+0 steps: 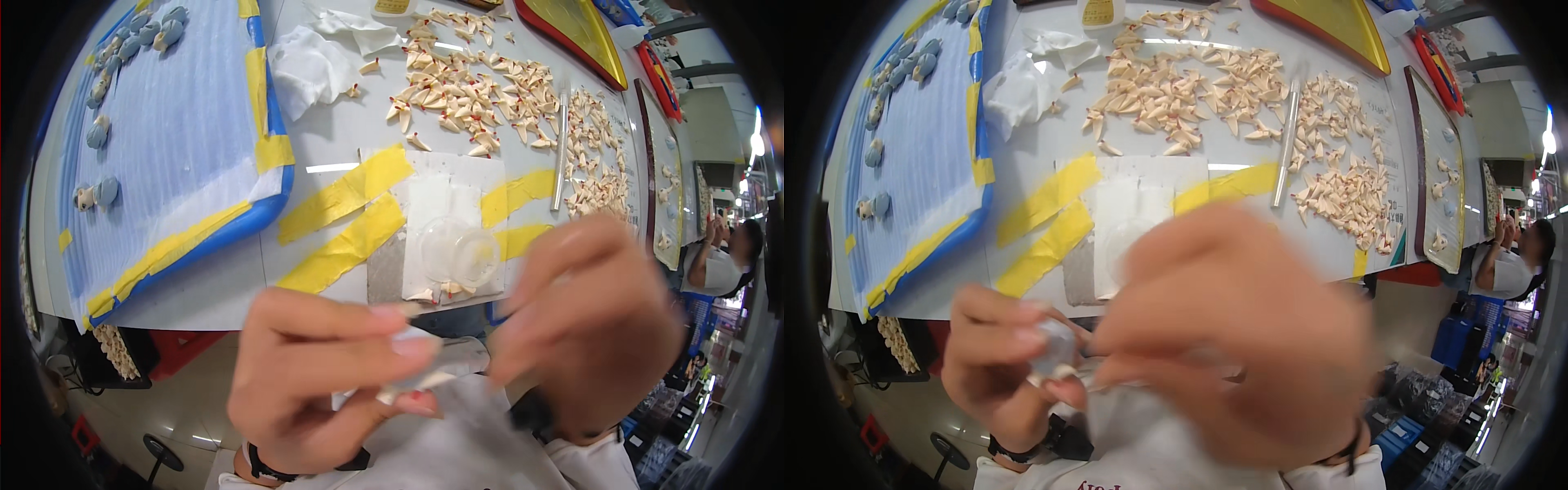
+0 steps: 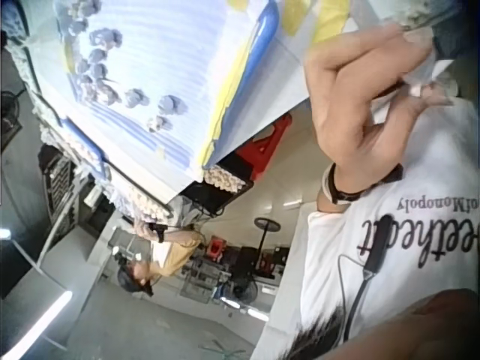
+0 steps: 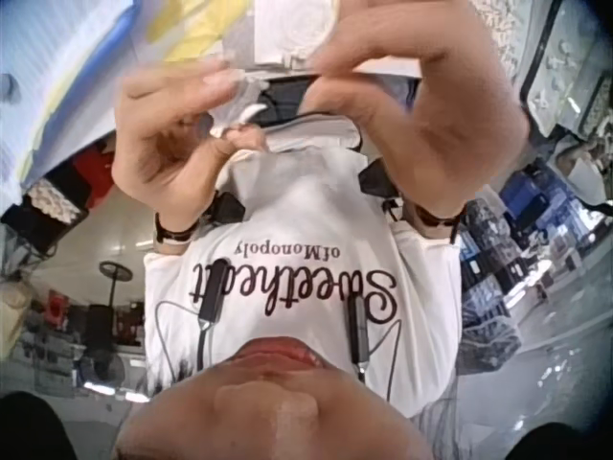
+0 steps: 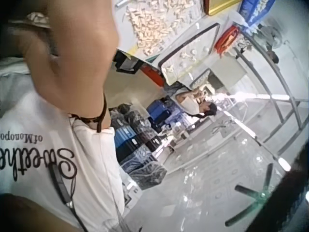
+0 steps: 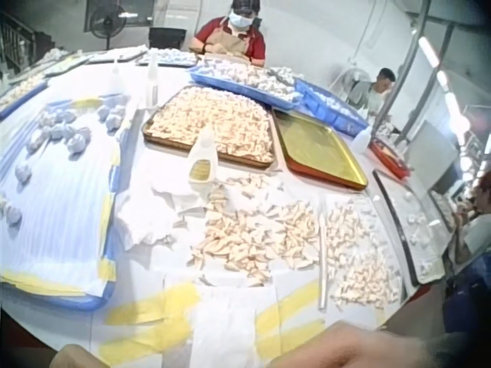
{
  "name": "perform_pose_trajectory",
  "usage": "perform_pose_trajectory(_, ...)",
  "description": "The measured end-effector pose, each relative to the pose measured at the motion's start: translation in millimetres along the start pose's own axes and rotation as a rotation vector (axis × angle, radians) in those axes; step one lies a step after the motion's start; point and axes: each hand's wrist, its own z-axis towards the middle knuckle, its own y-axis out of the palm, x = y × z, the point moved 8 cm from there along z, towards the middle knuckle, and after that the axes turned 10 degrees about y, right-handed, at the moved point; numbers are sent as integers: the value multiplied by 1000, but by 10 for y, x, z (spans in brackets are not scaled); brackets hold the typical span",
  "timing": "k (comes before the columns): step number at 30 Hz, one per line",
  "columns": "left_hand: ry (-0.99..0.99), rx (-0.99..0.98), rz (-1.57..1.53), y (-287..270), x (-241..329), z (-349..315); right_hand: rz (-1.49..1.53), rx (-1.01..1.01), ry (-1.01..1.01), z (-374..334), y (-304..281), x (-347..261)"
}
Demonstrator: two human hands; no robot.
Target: The person assembles small figurines by hand, picking up small white petal-like pieces and attaching them to the heads of blue figures. The person works at a table with trays of parts and finished figures, handling the items one at a time.
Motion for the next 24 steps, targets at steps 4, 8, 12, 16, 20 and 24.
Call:
perform_pose_trajectory(4,-125,217,-89,-171,-146,-90,-386,136,170,381,-523,415)
perform_pose_trajectory(8,-169,183,-176,-174,-150,-49,-602,-16,150,566,-421,771)
perform_pose_trajectory(12,-208,227,-252,-161,-183,-62,-681,-33,-64,592,-361,688)
perform_pose_trajectory(16,-202,178,-282,-157,-177,-70,-655,-3,11,492,-424,610)
perform_pose_trajectory(20,-210,185,-367,-154,-174,-75,-476,187,76,287,-642,398)
perform_pose_trajectory(24,-226,189,-472,-98,-183,-58,-296,242,106,88,-754,274)
